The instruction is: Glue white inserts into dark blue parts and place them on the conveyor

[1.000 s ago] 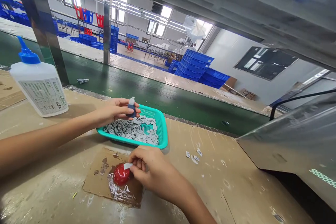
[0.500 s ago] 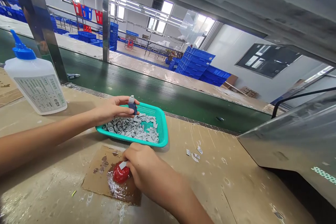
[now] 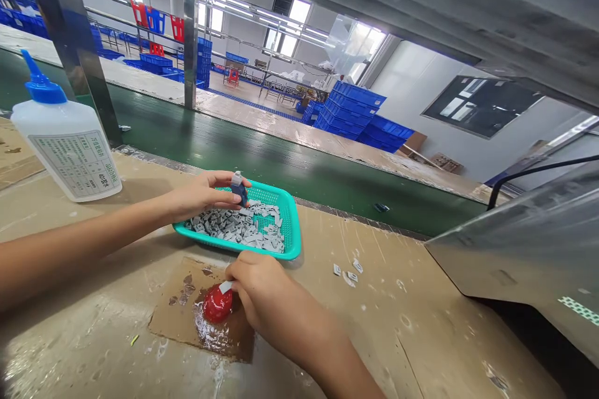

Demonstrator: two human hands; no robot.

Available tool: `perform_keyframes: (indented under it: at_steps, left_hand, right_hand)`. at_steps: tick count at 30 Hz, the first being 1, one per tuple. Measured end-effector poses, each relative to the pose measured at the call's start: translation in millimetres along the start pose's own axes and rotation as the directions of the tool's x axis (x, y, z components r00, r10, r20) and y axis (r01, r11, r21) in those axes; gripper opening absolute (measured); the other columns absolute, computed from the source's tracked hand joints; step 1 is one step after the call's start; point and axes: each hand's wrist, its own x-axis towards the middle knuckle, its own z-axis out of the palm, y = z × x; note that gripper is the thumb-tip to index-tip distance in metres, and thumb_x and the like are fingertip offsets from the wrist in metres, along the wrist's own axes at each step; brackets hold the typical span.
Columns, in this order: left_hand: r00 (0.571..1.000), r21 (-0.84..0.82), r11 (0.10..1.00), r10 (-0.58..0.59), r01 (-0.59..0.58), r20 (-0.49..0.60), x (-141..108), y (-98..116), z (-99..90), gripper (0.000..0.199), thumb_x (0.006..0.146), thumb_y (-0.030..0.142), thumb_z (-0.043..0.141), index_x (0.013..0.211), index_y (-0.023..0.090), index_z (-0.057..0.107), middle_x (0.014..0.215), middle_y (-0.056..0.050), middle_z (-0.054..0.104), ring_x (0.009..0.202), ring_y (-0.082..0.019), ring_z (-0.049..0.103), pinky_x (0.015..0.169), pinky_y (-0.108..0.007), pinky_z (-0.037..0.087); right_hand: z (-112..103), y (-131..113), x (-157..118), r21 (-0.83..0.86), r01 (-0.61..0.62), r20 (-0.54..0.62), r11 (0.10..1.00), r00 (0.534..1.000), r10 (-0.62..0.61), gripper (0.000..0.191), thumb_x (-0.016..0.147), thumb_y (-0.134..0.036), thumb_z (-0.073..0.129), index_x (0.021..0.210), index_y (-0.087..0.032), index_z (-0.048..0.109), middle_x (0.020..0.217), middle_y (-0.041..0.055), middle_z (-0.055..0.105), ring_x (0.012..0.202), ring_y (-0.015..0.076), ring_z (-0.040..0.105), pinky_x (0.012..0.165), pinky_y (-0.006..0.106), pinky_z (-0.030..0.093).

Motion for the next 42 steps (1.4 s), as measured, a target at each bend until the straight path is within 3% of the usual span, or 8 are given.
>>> perform_keyframes:
  at_steps: [5, 11, 22, 30, 42]
  left_hand:
    - [0.997, 0.122, 0.992, -0.008, 0.016, -0.071, 0.6, 0.2, -1.2, 0.029, 0.059, 0.017, 0.068, 0.088, 0.016, 0.063, 0.071, 0.002, 0.056, 0.069, -0.008, 0.055, 0.074, -0.027, 0.046]
    - [0.999, 0.201, 0.979, 0.03, -0.021, -0.04, 1.7, -2.5, -3.6, 0.03, 0.059, 0.023, 0.068, 0.088, 0.016, 0.063, 0.068, 0.002, 0.055, 0.065, -0.008, 0.052, 0.063, -0.022, 0.042]
    - [1.0, 0.126, 0.992, 0.002, 0.0, -0.016, 1.9, -3.0, -2.5, 0.026, 0.059, 0.018, 0.068, 0.084, 0.014, 0.063, 0.075, 0.0, 0.061, 0.071, -0.009, 0.057, 0.073, -0.026, 0.044]
    - [0.997, 0.197, 0.978, 0.072, -0.074, 0.015, 1.2, -3.1, -3.8, 0.019, 0.061, 0.018, 0.067, 0.078, 0.013, 0.062, 0.08, -0.002, 0.064, 0.078, -0.011, 0.057, 0.079, -0.028, 0.042]
    - [0.998, 0.208, 0.976, 0.067, -0.064, -0.01, 1.5, -2.4, -2.8, 0.018, 0.06, 0.016, 0.067, 0.077, 0.012, 0.061, 0.079, -0.003, 0.064, 0.076, -0.011, 0.057, 0.079, -0.029, 0.042]
  right_hand:
    - [0.4, 2.1, 0.3, 0.054, -0.014, -0.002, 0.998, 1.0, 0.014, 0.016, 0.082, -0.007, 0.043, 0.077, -0.017, 0.055, 0.079, 0.0008, 0.056, 0.074, 0.0127, 0.051, 0.064, 0.023, 0.04]
    - [1.2, 4.5, 0.4, 0.065, -0.02, 0.007, 0.998, 1.0, 0.02, 0.017, 0.083, -0.007, 0.042, 0.078, -0.017, 0.055, 0.077, 0.0009, 0.056, 0.072, 0.0118, 0.051, 0.063, 0.022, 0.039]
    - [-0.4, 5.9, -1.1, 0.074, -0.032, 0.003, 0.997, 0.999, 0.032, 0.017, 0.082, -0.006, 0.043, 0.078, -0.016, 0.056, 0.078, 0.0016, 0.057, 0.072, 0.0119, 0.051, 0.063, 0.021, 0.039]
    - [1.3, 6.3, -3.3, 0.078, -0.027, 0.006, 0.997, 1.0, 0.026, 0.018, 0.082, -0.005, 0.041, 0.079, -0.016, 0.055, 0.078, 0.0007, 0.056, 0.072, 0.0108, 0.05, 0.063, 0.021, 0.038]
    - [3.1, 5.4, -5.4, 0.025, -0.043, -0.015, 0.999, 0.999, 0.043, 0.017, 0.083, -0.006, 0.042, 0.081, -0.016, 0.055, 0.08, 0.0011, 0.056, 0.073, 0.0124, 0.051, 0.064, 0.023, 0.04]
